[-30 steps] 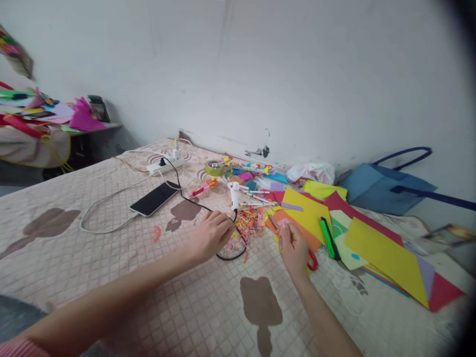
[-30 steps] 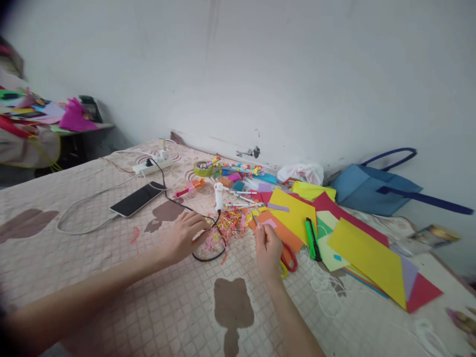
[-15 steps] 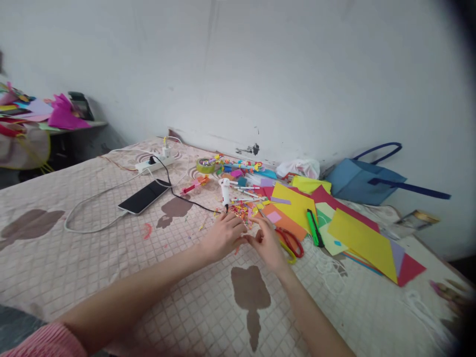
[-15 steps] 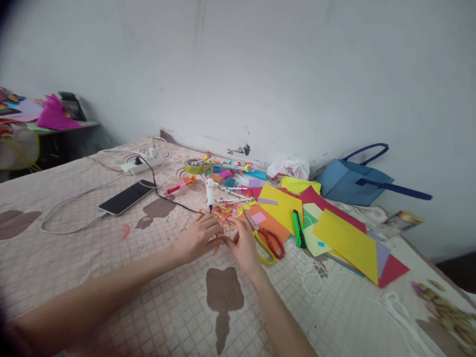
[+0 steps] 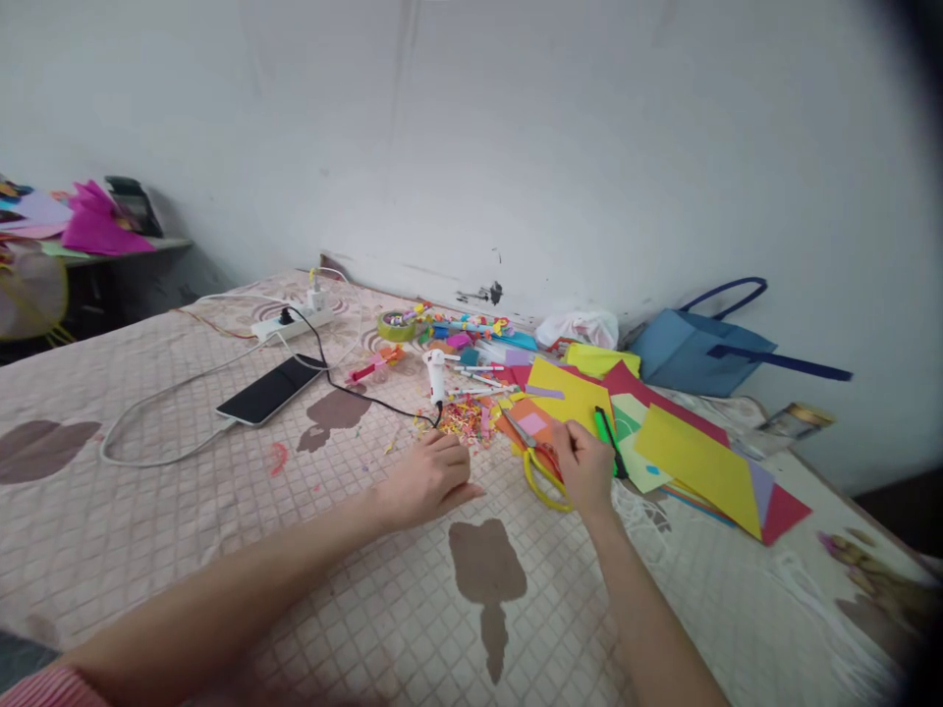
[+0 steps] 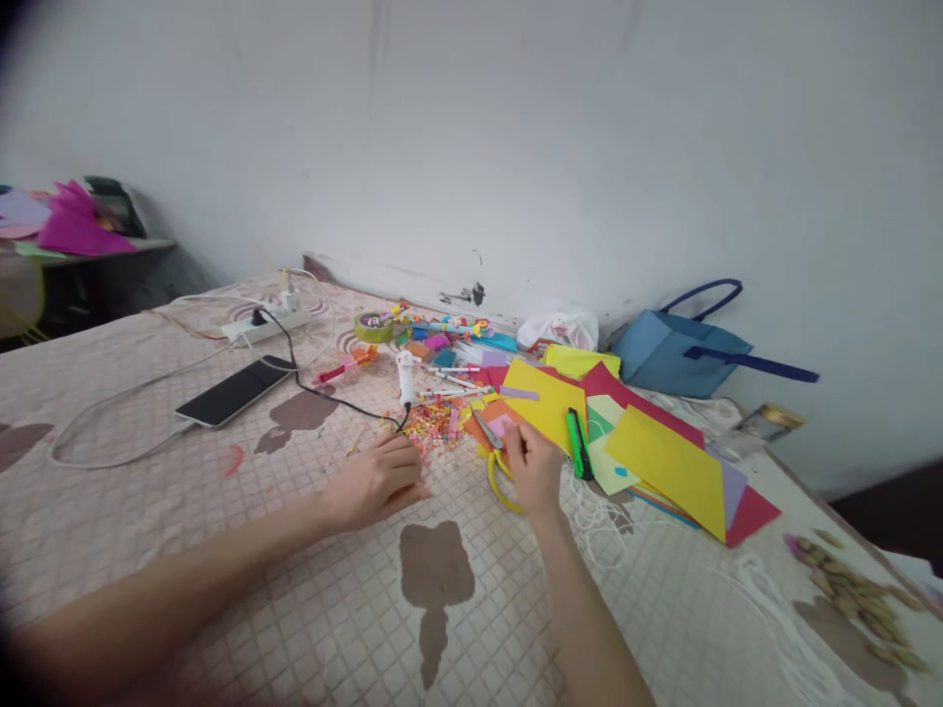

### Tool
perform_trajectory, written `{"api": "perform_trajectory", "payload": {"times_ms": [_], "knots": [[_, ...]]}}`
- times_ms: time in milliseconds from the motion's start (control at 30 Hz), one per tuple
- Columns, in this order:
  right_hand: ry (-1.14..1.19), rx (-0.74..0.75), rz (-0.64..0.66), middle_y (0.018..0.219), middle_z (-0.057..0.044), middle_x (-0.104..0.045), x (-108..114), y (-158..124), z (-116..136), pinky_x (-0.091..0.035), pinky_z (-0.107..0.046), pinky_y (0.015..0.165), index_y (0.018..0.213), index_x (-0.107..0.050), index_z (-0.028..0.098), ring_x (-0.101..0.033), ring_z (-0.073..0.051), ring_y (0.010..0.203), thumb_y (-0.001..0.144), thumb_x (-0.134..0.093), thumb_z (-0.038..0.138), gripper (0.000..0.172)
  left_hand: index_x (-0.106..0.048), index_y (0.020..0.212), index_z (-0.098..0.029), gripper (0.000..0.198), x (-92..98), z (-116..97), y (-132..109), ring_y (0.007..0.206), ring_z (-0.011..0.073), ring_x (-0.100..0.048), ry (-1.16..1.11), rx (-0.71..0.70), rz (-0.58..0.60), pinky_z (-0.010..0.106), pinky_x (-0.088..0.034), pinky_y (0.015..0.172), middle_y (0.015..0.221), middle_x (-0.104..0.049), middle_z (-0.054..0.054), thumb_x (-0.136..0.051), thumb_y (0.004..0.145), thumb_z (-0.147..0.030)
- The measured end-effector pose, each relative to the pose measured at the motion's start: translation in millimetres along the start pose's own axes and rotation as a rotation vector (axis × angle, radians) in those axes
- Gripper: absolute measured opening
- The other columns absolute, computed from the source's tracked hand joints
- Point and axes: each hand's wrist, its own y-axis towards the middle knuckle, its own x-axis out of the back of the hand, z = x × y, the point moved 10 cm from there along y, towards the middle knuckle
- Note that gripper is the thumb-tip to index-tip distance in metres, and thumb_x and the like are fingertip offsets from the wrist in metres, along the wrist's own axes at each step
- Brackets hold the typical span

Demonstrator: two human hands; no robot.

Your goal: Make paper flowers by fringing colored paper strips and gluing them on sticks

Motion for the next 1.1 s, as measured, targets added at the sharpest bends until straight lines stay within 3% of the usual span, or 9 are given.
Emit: {"api": "perform_trajectory", "payload": {"times_ms": [100, 167, 267, 333, 467, 767, 900, 1000, 1100], "knots": [[-0.012, -0.034, -0.040, 0.069, -0.002, -0.060, 11, 8, -18, -0.038, -0.026, 0.053, 0.077, -0.055, 0.018, -0.045, -0.012, 0.048, 0.086, -0.048, 0.035, 0.020, -0.056, 0.079, -0.016, 0.022, -2.2, -11, -1, 0.088, 0.0181, -0.053, -0.085, -0.031, -0.004, 0.033, -0.036, 0.079, 0.092, -0.062, 0.007, -0.050, 0.087, -0.035], [-0.018, -0.078, -0.048, 0.087, -0.007, -0.064, 16, 13, -38, -0.041, -0.027, 0.054, 0.096, -0.055, 0.016, -0.050, -0.012, 0.049, 0.084, -0.048, 0.035, 0.023, -0.057, 0.090, -0.017, 0.014, -3.8, -19, -2, 0.094, 0.0174, -0.054, -0.135, -0.068, -0.001, 0.033, -0.036, 0.084, 0.102, -0.062, 0.007, -0.047, 0.089, -0.026], [-0.074, -0.127, -0.049, 0.080, -0.008, -0.066, 22, 17, -68, -0.042, -0.029, 0.057, 0.087, -0.058, 0.016, -0.054, -0.015, 0.053, 0.084, -0.045, 0.034, 0.022, -0.058, 0.086, -0.018, 0.020, -6.7, -28, -3, 0.087, 0.0148, -0.057, -0.184, -0.115, 0.024, 0.032, -0.037, 0.085, 0.092, -0.065, 0.005, -0.039, 0.092, -0.020], [-0.110, -0.142, -0.017, 0.073, -0.008, -0.065, 19, 17, -83, -0.042, -0.029, 0.058, 0.079, -0.058, 0.017, -0.057, -0.018, 0.057, 0.083, -0.046, 0.032, 0.020, -0.058, 0.081, -0.018, 0.022, -9.0, -31, -4, 0.082, 0.0153, -0.057, -0.201, -0.128, 0.044, 0.033, -0.038, 0.084, 0.085, -0.065, 0.005, -0.041, 0.092, -0.026], [-0.139, -0.128, 0.128, 0.065, -0.004, -0.064, -7, 10, -94, -0.043, -0.029, 0.058, 0.071, -0.058, 0.019, -0.059, -0.019, 0.059, 0.080, -0.051, 0.029, 0.015, -0.058, 0.081, -0.017, 0.024, -14.4, -36, -8, 0.080, 0.0164, -0.057, -0.204, -0.140, 0.064, 0.034, -0.039, 0.082, 0.080, -0.064, 0.005, -0.042, 0.091, -0.032], [-0.177, -0.088, 0.267, 0.086, -0.008, -0.062, -47, 4, -83, -0.045, -0.034, 0.080, 0.082, -0.059, 0.017, -0.058, -0.021, 0.085, 0.082, -0.053, 0.023, 0.009, -0.058, 0.082, -0.017, 0.023, -18.4, -58, -15, 0.077, 0.0160, -0.056, -0.198, -0.201, 0.086, 0.032, -0.039, 0.078, 0.075, -0.063, 0.004, -0.040, 0.092, -0.027], [-0.190, -0.159, 0.310, 0.093, -0.009, -0.062, -67, 24, -96, -0.044, -0.038, 0.087, 0.088, -0.061, 0.014, -0.057, -0.021, 0.094, 0.085, -0.055, 0.022, 0.011, -0.056, 0.080, -0.017, 0.022, -18.4, -64, -16, 0.076, 0.0153, -0.056, -0.213, -0.237, 0.086, 0.031, -0.038, 0.077, 0.077, -0.063, 0.003, -0.041, 0.092, -0.027], [-0.181, -0.262, 0.361, 0.110, -0.008, -0.059, -86, 37, -116, -0.049, -0.041, 0.081, 0.109, -0.057, 0.014, -0.058, -0.021, 0.095, 0.088, -0.055, 0.028, 0.025, -0.056, 0.082, -0.017, 0.019, -16.1, -65, -16, 0.075, 0.0150, -0.055, -0.210, -0.248, 0.061, 0.031, -0.038, 0.075, 0.078, -0.064, 0.003, -0.042, 0.091, -0.027], [-0.124, -0.355, 0.402, 0.116, -0.008, -0.056, -100, 41, -131, -0.051, -0.041, 0.079, 0.117, -0.053, 0.016, -0.059, -0.021, 0.096, 0.089, -0.054, 0.029, 0.030, -0.056, 0.081, -0.017, 0.019, -13.5, -65, -16, 0.074, 0.0146, -0.055, -0.194, -0.253, 0.040, 0.030, -0.037, 0.072, 0.078, -0.064, 0.003, -0.043, 0.091, -0.026]]}}
